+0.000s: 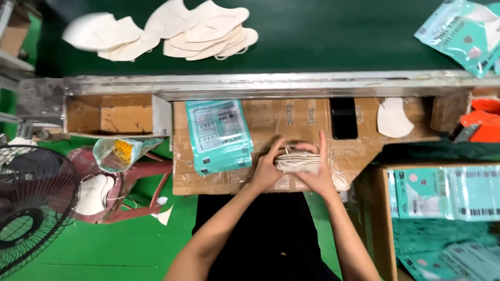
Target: The recorder stacks white face masks and inserts them into teal plastic pouches at a factory workstation.
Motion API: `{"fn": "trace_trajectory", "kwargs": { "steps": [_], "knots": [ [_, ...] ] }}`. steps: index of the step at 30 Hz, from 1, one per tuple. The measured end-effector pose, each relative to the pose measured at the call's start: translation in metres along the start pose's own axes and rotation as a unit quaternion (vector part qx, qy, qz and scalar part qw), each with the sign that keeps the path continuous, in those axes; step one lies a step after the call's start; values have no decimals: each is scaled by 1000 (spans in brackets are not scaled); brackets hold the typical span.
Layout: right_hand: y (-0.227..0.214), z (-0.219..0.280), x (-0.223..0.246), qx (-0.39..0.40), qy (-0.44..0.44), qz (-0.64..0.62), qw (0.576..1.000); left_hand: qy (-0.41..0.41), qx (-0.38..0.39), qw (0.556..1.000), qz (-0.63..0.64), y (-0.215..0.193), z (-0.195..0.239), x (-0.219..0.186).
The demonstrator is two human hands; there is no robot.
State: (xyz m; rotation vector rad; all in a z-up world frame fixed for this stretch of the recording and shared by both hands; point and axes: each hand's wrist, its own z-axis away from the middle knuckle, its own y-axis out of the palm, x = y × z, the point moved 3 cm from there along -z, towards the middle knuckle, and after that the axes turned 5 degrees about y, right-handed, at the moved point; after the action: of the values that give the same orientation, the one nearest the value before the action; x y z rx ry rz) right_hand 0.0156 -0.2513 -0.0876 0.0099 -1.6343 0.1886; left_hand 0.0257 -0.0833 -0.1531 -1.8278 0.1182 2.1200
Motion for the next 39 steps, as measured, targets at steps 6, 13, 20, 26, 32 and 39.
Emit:
{"fn": "trace_trajectory", "kwargs": {
  "steps": [6,13,20,26,32,39],
  "knots": [
    [-13,22,-95,-62,-69,306,948,111,-62,989,-73,-5,2,-35],
    [-9,-4,-64,-215,21,72,974,362,-169,827,-395,-119,56,-59],
    [53,-37,-86,-94,118,-79,985,324,-44,768,-551,-165,40,-15],
    [99,-50,-35,-3,196,-135,971,378,-133,792,-461,-153,43,-66],
    [87,-40,-6,-11,197,9,980,320,-193,852,-367,-149,51,-89],
    [75,-40,30,-158,-41,108,981,407,-155,849,-300,-109,73,-116]
  ]
}}
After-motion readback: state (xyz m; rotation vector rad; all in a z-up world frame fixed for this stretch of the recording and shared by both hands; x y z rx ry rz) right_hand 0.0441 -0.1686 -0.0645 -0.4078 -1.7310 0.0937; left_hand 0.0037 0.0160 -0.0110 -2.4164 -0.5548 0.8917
